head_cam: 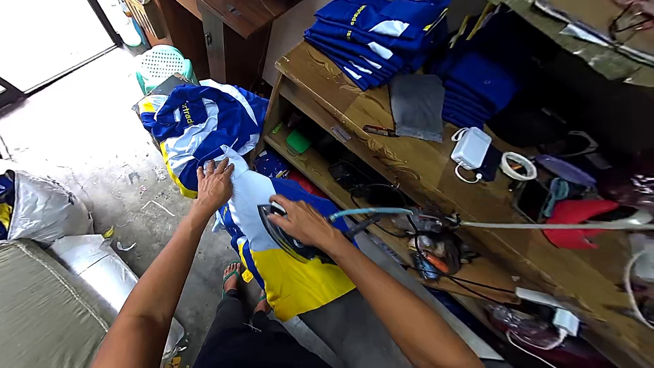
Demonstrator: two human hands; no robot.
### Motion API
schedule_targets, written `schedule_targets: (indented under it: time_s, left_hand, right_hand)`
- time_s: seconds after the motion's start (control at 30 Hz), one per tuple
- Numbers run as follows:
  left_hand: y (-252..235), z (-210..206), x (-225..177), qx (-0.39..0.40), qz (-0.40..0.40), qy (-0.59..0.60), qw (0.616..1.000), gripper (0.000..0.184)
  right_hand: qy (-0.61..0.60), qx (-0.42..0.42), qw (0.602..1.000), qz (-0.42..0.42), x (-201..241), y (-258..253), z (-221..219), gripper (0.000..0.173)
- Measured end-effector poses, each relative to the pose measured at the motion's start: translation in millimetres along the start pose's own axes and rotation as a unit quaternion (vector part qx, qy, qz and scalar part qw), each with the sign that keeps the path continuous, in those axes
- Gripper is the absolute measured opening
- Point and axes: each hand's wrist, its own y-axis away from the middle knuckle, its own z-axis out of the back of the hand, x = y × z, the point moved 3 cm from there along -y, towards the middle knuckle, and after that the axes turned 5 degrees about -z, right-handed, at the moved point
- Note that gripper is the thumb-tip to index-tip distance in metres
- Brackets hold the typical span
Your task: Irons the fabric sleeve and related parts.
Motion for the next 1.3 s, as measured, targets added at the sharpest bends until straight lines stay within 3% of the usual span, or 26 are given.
schedule_targets:
  time_s: [0.07,0.13,0.2,0.33,0.5,0.67,0.73,0.8,0.9,1.03,1.3]
  left_hand:
    - [6,3,-19,-0.088,-0.018,-0.009,0.996,0.037]
    - [9,-3,-40,-0.144,-0.088,-0.005,0.986,0.030]
    - [0,-20,-47,-0.111,-0.150,-0.011,0.982,0.038]
    - [-33,-35,-22,0.016,-0.143,-0.024,0.989,0.052]
    - [-38,-34,-15,0.031,-0.144,-0.030,0.989,0.052]
    - [-37,-30,-21,0.048,-0.118,-0.022,0.992,0.056]
    - [-31,-31,-34,0.003,-0.110,-0.035,0.993,0.059]
    - [-25,-38,-54,-0.046,-0.155,-0.034,0.986,0.057]
    - [-27,-57,-74,-0.013,-0.246,-0.035,0.969,0.057]
    - [-41,-58,-70,0.047,-0.249,-0.049,0.966,0.062]
    - [-54,-60,-66,0.085,-0.233,-0.054,0.967,0.061]
  right_hand:
    - [0.001,0.009,1.000,-0.014,-13,34,-13,0.051]
    - [0.005,0.000,1.000,-0.017,-21,57,-24,0.053]
    - [0.017,-0.013,1.000,-0.020,-20,61,-28,0.051]
    - [0.036,-0.025,0.998,-0.046,2,28,-9,0.050]
    - [0.027,-0.037,0.998,-0.049,3,10,-1,0.047]
    - [-0.013,-0.032,0.996,-0.079,-24,97,-17,0.049]
    - [-0.013,-0.046,0.994,-0.094,-37,137,-35,0.048]
    - [-0.011,-0.063,0.993,-0.100,-48,171,-59,0.048]
    - [-0.016,-0.082,0.991,-0.100,-52,196,-90,0.043]
    - [-0.052,-0.102,0.987,-0.109,-31,169,-88,0.050]
    - [-0.044,-0.084,0.988,-0.118,-12,60,-27,0.049]
